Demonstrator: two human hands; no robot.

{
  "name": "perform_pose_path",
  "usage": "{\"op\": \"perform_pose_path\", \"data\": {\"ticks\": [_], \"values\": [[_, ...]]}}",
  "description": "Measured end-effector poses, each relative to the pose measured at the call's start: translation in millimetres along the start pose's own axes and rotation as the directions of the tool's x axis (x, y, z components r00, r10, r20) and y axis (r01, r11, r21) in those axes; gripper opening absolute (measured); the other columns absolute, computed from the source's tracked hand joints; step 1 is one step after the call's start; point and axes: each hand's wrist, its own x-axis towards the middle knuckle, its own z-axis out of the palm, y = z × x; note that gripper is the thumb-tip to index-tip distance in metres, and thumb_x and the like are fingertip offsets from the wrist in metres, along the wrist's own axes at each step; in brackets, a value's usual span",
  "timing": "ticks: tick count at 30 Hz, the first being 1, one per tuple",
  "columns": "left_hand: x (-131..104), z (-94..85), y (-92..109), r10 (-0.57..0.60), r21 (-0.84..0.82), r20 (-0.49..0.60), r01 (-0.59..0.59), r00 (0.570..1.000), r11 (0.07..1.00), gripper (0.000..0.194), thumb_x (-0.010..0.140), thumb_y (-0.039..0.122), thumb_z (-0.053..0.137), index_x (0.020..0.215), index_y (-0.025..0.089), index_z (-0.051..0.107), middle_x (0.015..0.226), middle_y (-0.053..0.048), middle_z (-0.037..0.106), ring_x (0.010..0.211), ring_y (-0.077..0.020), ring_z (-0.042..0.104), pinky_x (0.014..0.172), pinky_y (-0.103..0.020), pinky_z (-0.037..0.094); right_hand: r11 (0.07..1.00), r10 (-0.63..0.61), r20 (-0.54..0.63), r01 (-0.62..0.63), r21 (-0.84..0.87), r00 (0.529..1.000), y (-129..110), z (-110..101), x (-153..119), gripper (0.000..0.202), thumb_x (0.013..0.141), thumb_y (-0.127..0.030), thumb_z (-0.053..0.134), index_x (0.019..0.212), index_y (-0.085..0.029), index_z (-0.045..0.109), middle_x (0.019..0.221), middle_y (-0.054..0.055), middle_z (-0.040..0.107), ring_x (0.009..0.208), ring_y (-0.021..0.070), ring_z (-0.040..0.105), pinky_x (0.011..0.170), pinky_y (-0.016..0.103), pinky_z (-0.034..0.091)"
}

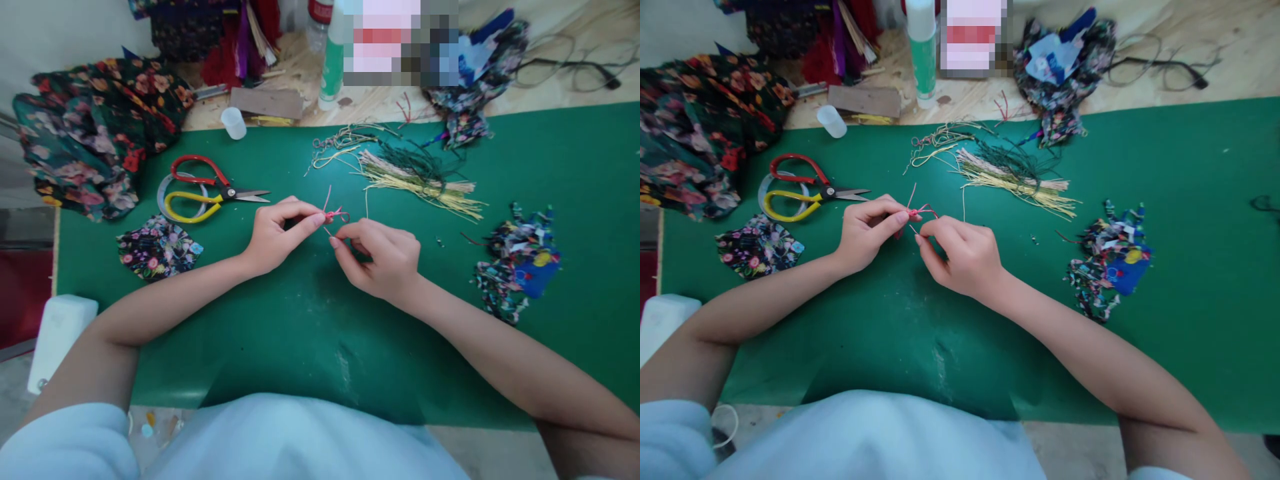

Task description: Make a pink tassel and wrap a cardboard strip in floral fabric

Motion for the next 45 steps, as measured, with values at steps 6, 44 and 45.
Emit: {"op": "perform_pose_path", "data": {"ticks": [6,44,45], "values": [[-1,-0.5,0,0.008,0.037,0.045,-0.01,0.999,0.999,0.025,0.087,0.045,0.069,0.08,0.022,0.078,0.074,-0.002,0.074,0.068,-0.0106,0.06,0.064,-0.026,0.047,0.991,-0.035,0.052,0.041,-0.125,0.998,6,-2,3,0.012,0.095,-0.027,0.054,0.088,-0.025,0.063,0.062,0.0,0.061,0.054,0.012,0.056,0.053,0.027,0.038],[3,-3.3,2,0.252,0.255,0.301,-0.332,0.92,0.908,0.029,0.099,0.034,0.052,0.079,0.018,0.066,0.071,0.0,0.069,0.073,-0.0115,0.058,0.074,-0.025,0.045,0.998,-0.056,0.14,0.053,0.021,0.989,9,-13,13,0.013,0.1,-0.027,0.053,0.09,-0.022,0.06,0.084,0.003,0.07,0.07,0.0123,0.062,0.062,0.026,0.045],[3,-3.7,2,0.25,0.252,0.307,-0.332,0.918,0.909,0.029,0.099,0.034,0.052,0.079,0.018,0.066,0.071,0.0,0.069,0.074,-0.0116,0.058,0.075,-0.026,0.046,0.997,-0.008,0.152,-0.004,0.076,0.988,9,-13,14,0.014,0.099,-0.028,0.053,0.088,-0.022,0.06,0.08,0.001,0.069,0.066,0.0113,0.061,0.059,0.025,0.044]]}}
